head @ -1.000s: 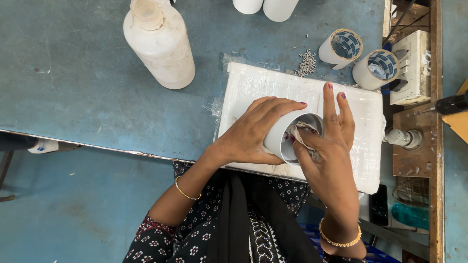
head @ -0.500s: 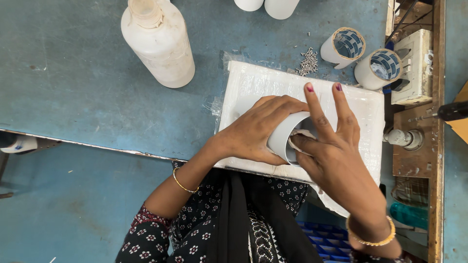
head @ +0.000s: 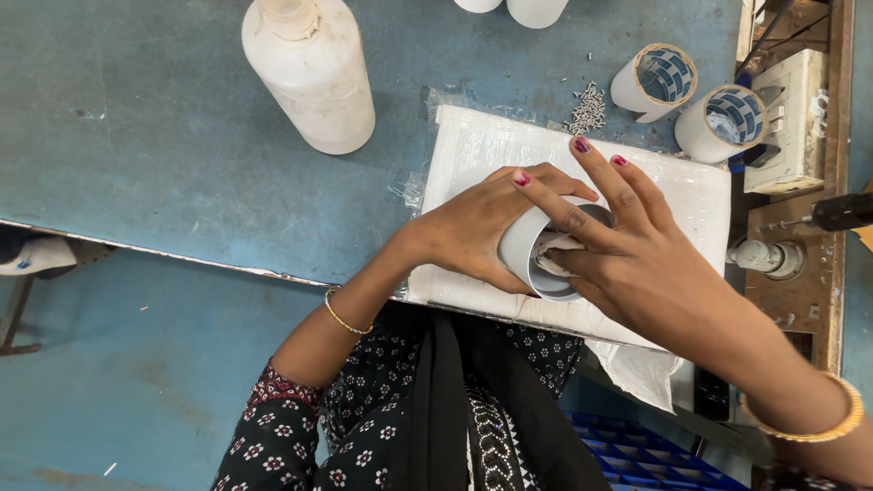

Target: The person wipes the inside of a white cylindrical plastic housing with a floral cloth, then pours a liquid from a white bottle onto the cloth and continues wiping. The person then places a metal mesh diffuser into the housing and presses it into place.

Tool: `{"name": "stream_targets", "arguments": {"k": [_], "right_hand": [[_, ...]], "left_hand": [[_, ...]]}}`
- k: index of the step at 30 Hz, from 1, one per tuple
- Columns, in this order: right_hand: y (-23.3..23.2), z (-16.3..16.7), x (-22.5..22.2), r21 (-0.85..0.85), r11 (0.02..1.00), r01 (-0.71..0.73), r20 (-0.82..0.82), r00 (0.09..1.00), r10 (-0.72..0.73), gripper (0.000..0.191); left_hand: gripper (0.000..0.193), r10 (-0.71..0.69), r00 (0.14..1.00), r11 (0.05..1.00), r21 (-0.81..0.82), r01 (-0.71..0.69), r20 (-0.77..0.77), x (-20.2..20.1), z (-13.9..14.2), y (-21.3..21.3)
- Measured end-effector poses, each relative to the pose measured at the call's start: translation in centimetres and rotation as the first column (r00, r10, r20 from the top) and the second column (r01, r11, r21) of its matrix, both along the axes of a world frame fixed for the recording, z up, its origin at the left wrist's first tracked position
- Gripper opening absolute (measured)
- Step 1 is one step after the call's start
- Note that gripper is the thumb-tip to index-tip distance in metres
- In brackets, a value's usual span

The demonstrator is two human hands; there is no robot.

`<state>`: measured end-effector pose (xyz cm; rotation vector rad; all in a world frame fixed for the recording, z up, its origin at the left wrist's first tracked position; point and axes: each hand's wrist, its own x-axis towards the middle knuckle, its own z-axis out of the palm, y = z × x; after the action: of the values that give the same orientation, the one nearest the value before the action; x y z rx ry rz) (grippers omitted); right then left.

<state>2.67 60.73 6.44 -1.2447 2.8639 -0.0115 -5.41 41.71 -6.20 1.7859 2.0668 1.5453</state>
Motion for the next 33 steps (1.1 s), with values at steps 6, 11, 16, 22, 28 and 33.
{"name": "stream_targets", "arguments": {"k": [6,11,16,22,28,33], "right_hand": [[-0.4,1.4,1.4,0.448,0.891,-0.07,0.125,0.992,0.015,0.029],[0.4,2.7,2.7,0.125,0.988,-0.093,-0.081,0.991,0.103,0.028],[2.1,3.2,3.4,-0.192,0.963,0.19,0.058,0.982,-0.182,0.025],[1.9,1.9,3.6,-0.423,0.807,0.412,0.17,0.911,-0.376,0.014],[0.5,0.4,2.7,-0.481,0.824,0.301,0.067,0.949,-0.307,0.02],[0.1,-1.0,2.4,-0.534,0.786,0.313,0.045,0.938,-0.343,0.019]], "left_hand": [[0.121,0.029,0.999,0.998,-0.06,-0.027,0.017,1.1,-0.8,-0.1],[0.12,-0.038,0.998,0.994,0.104,0.042,-0.042,1.3,-0.7,-0.8],[0.105,-0.057,0.989,0.998,0.011,0.056,0.136,1.1,0.6,-1.9],[0.109,-0.08,0.976,0.996,0.044,0.073,0.201,1.0,0.6,-2.1],[0.12,0.135,0.977,0.964,0.208,-0.167,0.163,1.0,-1.6,-2.2],[0.12,0.781,0.623,0.557,0.395,-0.731,0.051,6.7,-3.5,2.1]]}}
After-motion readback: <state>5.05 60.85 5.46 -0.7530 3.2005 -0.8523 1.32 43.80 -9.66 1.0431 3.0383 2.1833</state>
